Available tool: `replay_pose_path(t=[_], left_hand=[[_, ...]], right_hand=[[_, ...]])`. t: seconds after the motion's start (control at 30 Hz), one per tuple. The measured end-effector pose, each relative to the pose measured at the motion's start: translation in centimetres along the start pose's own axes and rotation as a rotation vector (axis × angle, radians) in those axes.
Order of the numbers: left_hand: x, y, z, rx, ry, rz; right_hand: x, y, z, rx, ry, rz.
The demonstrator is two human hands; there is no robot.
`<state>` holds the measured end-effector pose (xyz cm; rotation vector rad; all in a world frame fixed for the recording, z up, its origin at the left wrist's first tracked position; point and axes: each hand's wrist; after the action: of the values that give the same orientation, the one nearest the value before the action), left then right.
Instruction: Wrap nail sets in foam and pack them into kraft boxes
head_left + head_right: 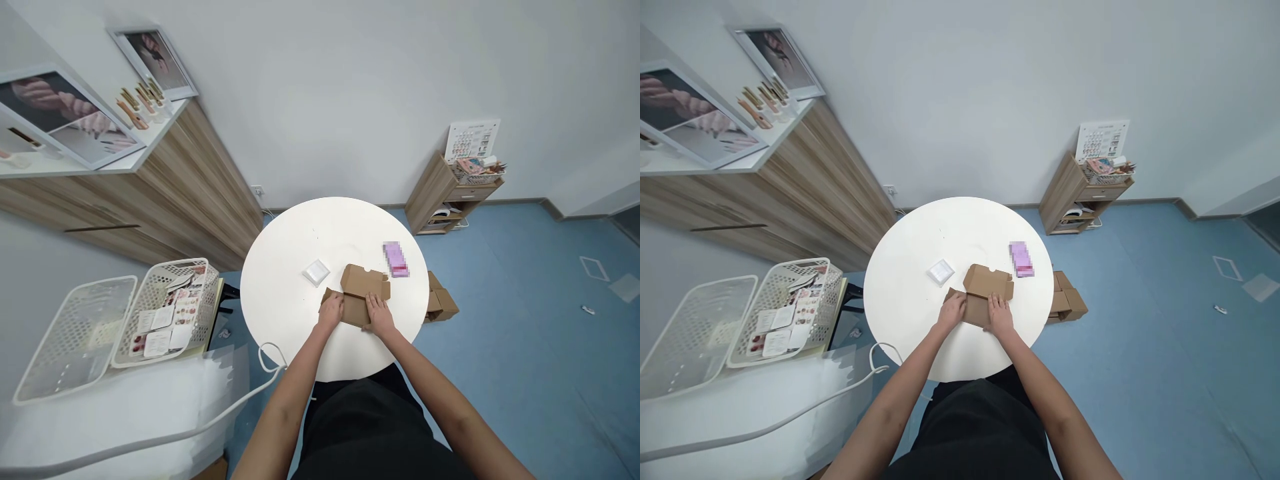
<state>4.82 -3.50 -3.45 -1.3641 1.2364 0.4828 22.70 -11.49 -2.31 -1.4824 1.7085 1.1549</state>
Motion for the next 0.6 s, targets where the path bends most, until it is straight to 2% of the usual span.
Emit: replay_pose_path(t=[0.13, 0.23, 0.33, 0.37, 0.4, 0.47, 0.53, 0.6], left_hand=[[1.1, -0.9, -1.2, 0.034, -0.016, 0.033], [1.2, -0.5, -2.1, -0.004, -0.147, 0.001], [0.5, 0.6, -2.5, -0.151, -0.326, -0.114], [0.1, 1.0, -2.5, -0.238, -0.339, -0.165], [-0.3, 1.5, -2.4, -0.328, -0.312, -0.217], [-1.2, 2.1, -2.2, -0.464, -0.177, -0.305], [-1.9, 2.4, -2.1, -0.499, -0.037, -0.350], [-2.3, 2.2, -2.0, -0.475, 0.015, -0.357]], right_hand=[[0.0, 0.0, 0.0, 0.006, -0.004, 0.003], [0.1, 0.0, 0.1, 0.009, -0.007, 0.003], [0.2, -0.1, 0.2, 0.012, 0.006, 0.008], [0.2, -0.1, 0.2, 0.012, 0.007, 0.007], [0.3, -0.1, 0.2, 0.011, 0.005, 0.004], [0.3, -0.1, 0.1, 0.011, -0.004, -0.003], [0.3, -0.1, 0.1, 0.010, -0.009, -0.004], [0.3, -0.1, 0.1, 0.009, -0.007, 0.001]])
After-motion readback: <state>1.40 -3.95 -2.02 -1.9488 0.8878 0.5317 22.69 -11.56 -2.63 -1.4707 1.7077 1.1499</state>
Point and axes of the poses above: each hand's wrist, its own z-axis towards the middle knuckle, its own x-axis out of the palm, y = z × x, and after that the axes turned 10 degrees about -x, right-handed
